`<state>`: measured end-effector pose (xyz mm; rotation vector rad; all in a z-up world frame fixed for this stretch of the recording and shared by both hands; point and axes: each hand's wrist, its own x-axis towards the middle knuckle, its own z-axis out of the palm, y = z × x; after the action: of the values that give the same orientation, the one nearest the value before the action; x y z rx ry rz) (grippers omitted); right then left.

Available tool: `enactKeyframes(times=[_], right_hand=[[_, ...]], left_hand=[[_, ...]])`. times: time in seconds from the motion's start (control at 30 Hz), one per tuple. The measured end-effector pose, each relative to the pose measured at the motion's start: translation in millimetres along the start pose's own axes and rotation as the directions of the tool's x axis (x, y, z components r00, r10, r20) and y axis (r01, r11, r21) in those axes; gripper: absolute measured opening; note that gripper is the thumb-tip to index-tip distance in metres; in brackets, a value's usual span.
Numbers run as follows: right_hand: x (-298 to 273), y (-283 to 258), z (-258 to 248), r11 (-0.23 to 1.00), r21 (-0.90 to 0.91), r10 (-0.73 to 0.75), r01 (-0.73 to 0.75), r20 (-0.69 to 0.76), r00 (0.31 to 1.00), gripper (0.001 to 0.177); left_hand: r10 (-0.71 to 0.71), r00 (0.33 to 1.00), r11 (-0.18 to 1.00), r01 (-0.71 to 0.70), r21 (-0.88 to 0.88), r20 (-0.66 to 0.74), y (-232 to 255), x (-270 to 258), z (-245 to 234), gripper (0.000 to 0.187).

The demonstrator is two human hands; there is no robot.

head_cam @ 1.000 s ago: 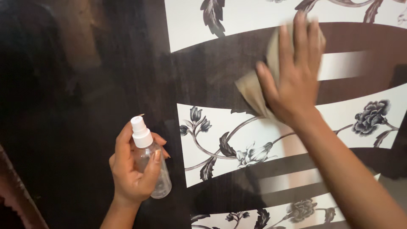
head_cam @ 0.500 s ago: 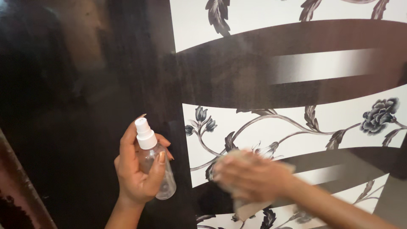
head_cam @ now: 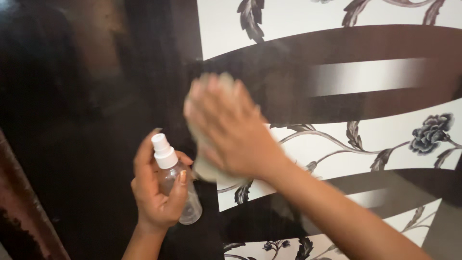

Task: The person sprays a clear liquid from a small bottle onto a dark wall with a floral pattern and wipes the surface with a cloth. The person repeatedly sprays and wipes the same area in a circular motion.

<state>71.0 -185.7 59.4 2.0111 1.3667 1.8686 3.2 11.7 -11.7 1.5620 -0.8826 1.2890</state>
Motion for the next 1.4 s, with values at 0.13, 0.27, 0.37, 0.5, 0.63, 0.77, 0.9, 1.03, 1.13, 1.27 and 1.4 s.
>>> enactKeyframes(times=[0.13,0.27,0.37,0.5,0.63,0.77,0.9,1.03,1.13,1.27,1.4], right_hand=[[-100.3,-37.4,-8.6,0.970,-0.074,-0.214,0.230,0.177,0.960,0.067],[-170.9,6.7,-17.6,0.971,0.153,-0.079,-0.184,0.930,0.358,0.052],[-170.7,79.7,-37.5,0.965,-0.112,0.250,-0.239,0.101,0.963,0.093],[-82.6,126.0,-51.1,0.833,-0.092,0.531,-0.545,-0.140,0.836,0.078],[-2.8,79.0,-19.5,0.904,-0.077,0.413,-0.420,-0.085,0.907,0.087],[-39.4,-10.8,3.9,0.995,0.049,0.078,-0.085,0.130,0.989,0.077],[-139.1,-46.5,1.1,0.969,-0.097,-0.201,0.227,0.223,0.954,0.076],[-159.6,15.2,-5.9,0.997,0.046,-0.069,0.059,0.249,0.966,0.086],[-108.3,64.8,-25.9,0.944,-0.132,0.309,-0.304,0.025,0.951,0.092],[-23.6,54.3,-15.5,0.886,-0.118,0.435,-0.449,-0.125,0.892,0.087],[-21.8,-10.4,0.9,0.980,-0.007,0.198,-0.198,0.022,0.980,0.080]], left_hand=[[-0.012,1.000,1.000,0.012,0.010,0.027,-0.7,1.4,-1.5,0.074],[-0.006,0.999,0.998,0.003,0.067,0.043,-0.4,0.9,-1.7,0.072],[-0.007,1.000,0.998,0.005,0.065,0.028,-0.4,-1.6,0.5,0.073],[0.018,1.000,0.998,-0.019,0.063,0.023,-0.5,-0.9,2.9,0.073],[0.005,1.000,0.998,-0.005,0.057,0.012,1.5,-1.0,4.4,0.073],[-0.010,1.000,0.998,0.009,0.070,0.025,3.3,0.2,2.9,0.073],[-0.013,0.999,0.997,0.010,0.079,0.034,1.7,0.0,1.1,0.072],[0.012,0.999,0.997,-0.014,0.076,0.031,-1.5,0.7,2.3,0.071],[0.004,1.000,0.998,-0.005,0.058,0.022,-2.8,-1.2,3.2,0.072],[0.004,1.000,1.000,-0.004,0.014,0.013,-2.5,-1.8,4.7,0.074],[0.004,1.000,0.999,-0.005,0.038,0.012,-2.3,-1.1,4.4,0.074]])
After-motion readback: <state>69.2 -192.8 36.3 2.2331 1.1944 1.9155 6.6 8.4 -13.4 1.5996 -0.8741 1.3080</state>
